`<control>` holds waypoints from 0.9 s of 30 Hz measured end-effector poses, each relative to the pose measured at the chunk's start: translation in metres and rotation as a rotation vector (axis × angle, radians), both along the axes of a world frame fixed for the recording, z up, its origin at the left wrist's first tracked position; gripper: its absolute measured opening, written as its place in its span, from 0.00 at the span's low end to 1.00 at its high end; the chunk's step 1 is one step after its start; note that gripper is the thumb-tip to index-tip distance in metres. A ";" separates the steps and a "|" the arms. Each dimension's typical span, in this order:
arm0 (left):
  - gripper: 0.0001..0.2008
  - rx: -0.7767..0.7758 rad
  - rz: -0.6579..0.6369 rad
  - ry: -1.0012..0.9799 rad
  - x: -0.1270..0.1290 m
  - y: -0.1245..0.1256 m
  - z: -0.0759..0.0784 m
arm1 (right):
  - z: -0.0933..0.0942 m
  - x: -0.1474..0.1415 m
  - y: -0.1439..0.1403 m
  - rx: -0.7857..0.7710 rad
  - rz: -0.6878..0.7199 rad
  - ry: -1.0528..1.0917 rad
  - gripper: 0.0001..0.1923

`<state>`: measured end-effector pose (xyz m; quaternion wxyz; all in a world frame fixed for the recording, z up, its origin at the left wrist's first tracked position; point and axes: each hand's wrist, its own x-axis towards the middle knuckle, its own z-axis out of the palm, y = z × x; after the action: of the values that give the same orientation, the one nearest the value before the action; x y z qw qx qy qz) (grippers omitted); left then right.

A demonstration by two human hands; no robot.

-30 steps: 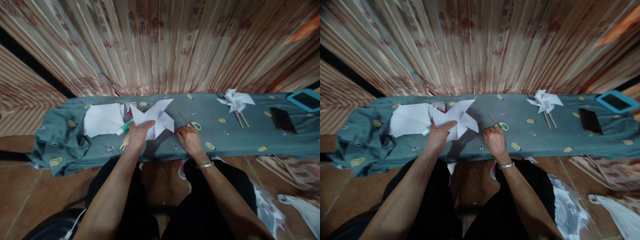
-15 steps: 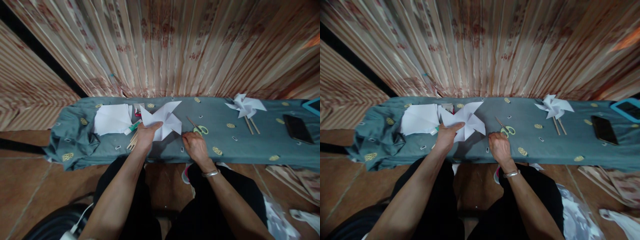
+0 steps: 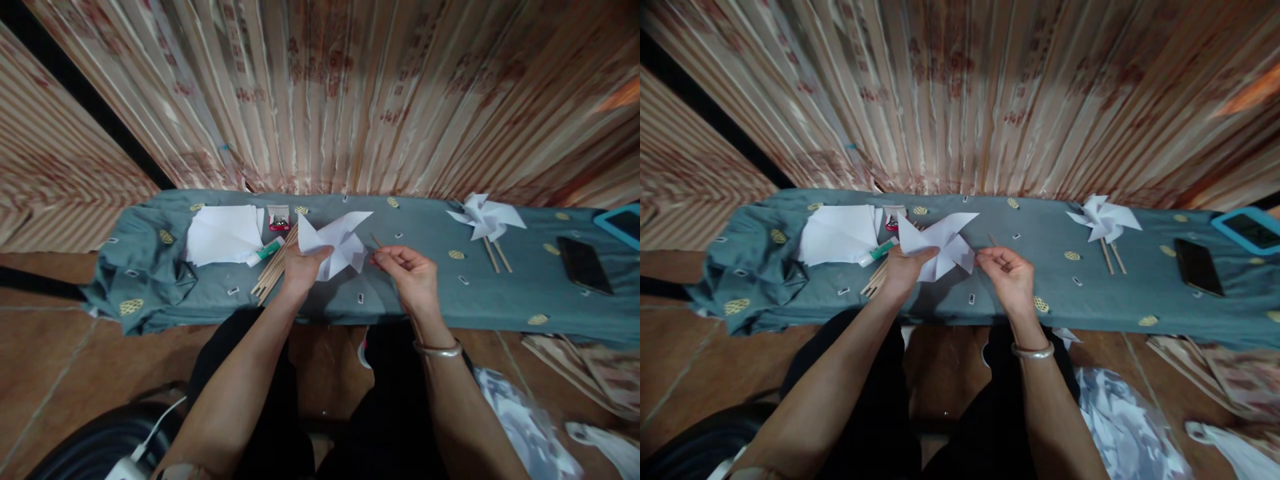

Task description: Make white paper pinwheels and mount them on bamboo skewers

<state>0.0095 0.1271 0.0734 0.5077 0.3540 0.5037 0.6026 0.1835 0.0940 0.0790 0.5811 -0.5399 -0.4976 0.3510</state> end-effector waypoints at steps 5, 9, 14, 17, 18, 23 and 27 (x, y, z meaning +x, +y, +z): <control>0.07 0.044 -0.032 0.151 0.002 -0.002 0.003 | 0.014 -0.023 -0.016 0.150 0.025 -0.392 0.04; 0.06 0.057 -0.061 0.160 0.004 -0.004 0.007 | 0.019 -0.035 -0.021 0.266 0.063 -0.653 0.09; 0.06 0.071 -0.087 0.117 0.008 -0.004 0.004 | 0.019 -0.037 -0.019 0.340 0.003 -0.825 0.10; 0.08 0.060 -0.088 0.030 0.011 -0.005 0.002 | 0.016 -0.038 -0.016 0.336 -0.033 -0.856 0.09; 0.09 0.056 -0.090 0.003 0.012 -0.005 0.002 | 0.014 -0.037 -0.015 0.338 -0.029 -0.850 0.08; 0.09 0.063 -0.110 -0.083 0.014 -0.007 0.005 | 0.004 -0.033 -0.008 0.396 -0.028 -0.730 0.05; 0.10 0.048 -0.110 -0.110 0.013 -0.009 0.008 | -0.002 -0.028 -0.004 0.396 -0.020 -0.656 0.03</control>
<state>0.0226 0.1186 0.0810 0.5583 0.3596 0.4404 0.6042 0.1555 0.0895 0.0767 0.4873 -0.5057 -0.7101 0.0511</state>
